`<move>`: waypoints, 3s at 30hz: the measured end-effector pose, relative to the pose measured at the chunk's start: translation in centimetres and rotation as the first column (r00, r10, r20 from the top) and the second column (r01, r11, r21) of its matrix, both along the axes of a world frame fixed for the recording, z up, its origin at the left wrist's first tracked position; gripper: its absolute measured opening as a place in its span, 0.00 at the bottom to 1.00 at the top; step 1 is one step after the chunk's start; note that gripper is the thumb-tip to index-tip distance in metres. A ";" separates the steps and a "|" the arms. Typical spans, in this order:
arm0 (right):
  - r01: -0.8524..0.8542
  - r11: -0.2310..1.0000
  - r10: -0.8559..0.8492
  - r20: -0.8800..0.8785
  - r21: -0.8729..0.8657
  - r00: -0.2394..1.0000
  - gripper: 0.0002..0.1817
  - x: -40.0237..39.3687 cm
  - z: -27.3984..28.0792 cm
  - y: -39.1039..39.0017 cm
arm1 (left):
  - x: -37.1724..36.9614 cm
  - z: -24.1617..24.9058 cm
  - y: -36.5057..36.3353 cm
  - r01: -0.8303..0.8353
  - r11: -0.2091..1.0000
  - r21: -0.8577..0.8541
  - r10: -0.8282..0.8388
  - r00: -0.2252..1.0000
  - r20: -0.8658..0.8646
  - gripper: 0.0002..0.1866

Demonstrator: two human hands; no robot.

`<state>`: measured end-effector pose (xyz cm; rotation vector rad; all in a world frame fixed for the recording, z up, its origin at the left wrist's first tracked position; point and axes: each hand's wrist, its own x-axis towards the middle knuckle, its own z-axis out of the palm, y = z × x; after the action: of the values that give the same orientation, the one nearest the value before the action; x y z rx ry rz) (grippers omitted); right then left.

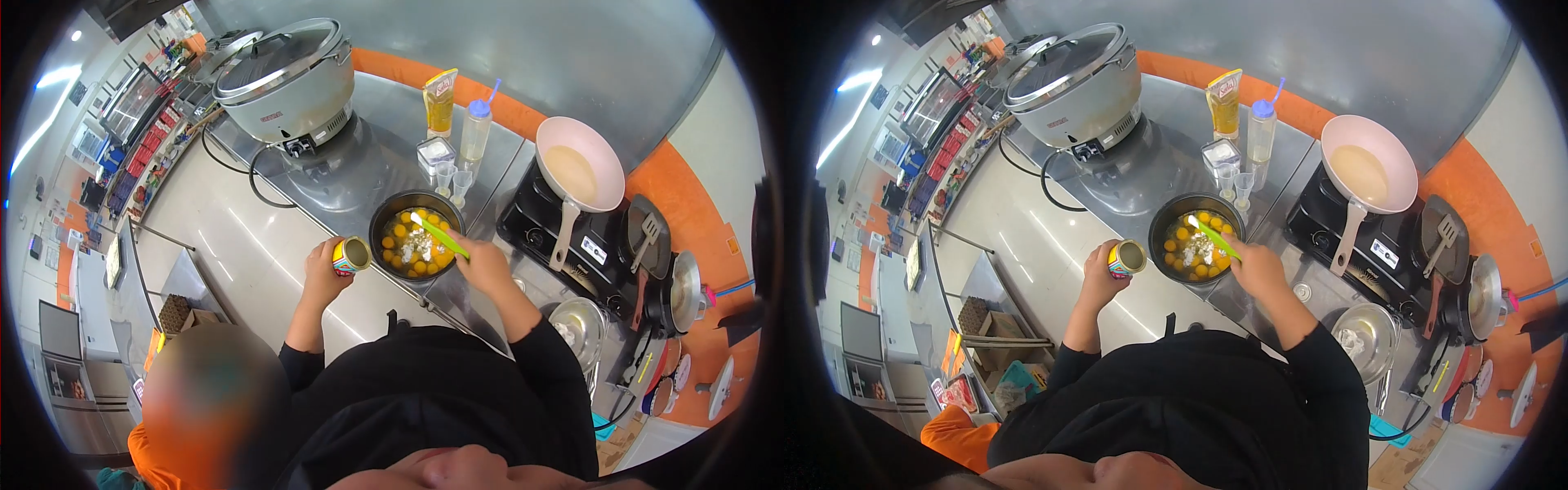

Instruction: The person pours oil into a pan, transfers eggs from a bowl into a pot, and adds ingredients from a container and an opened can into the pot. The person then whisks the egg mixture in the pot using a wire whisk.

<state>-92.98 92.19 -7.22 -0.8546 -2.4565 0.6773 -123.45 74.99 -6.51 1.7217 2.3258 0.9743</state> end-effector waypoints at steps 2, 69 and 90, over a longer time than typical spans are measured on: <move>0.068 0.979 -0.111 0.221 0.194 0.969 0.29 -1.1 -0.4 -0.8 | -0.3 0.1 -0.5 -0.024 1.000 0.014 0.025 1.000 -0.010 0.36; 0.019 0.906 -0.079 -0.125 -0.422 0.989 0.28 1.4 1.9 1.0 | 0.1 0.9 1.2 0.041 0.999 0.016 -0.040 0.998 -0.049 0.36; 0.102 0.970 -0.132 -0.124 -0.219 0.984 0.27 -1.8 5.7 -5.2 | -4.6 0.9 2.4 0.207 0.978 -0.014 -0.207 0.978 -0.002 0.35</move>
<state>-94.74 86.95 -1.54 -0.9899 -2.2199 0.9348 -128.05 77.40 -5.65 1.9138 2.0963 0.9160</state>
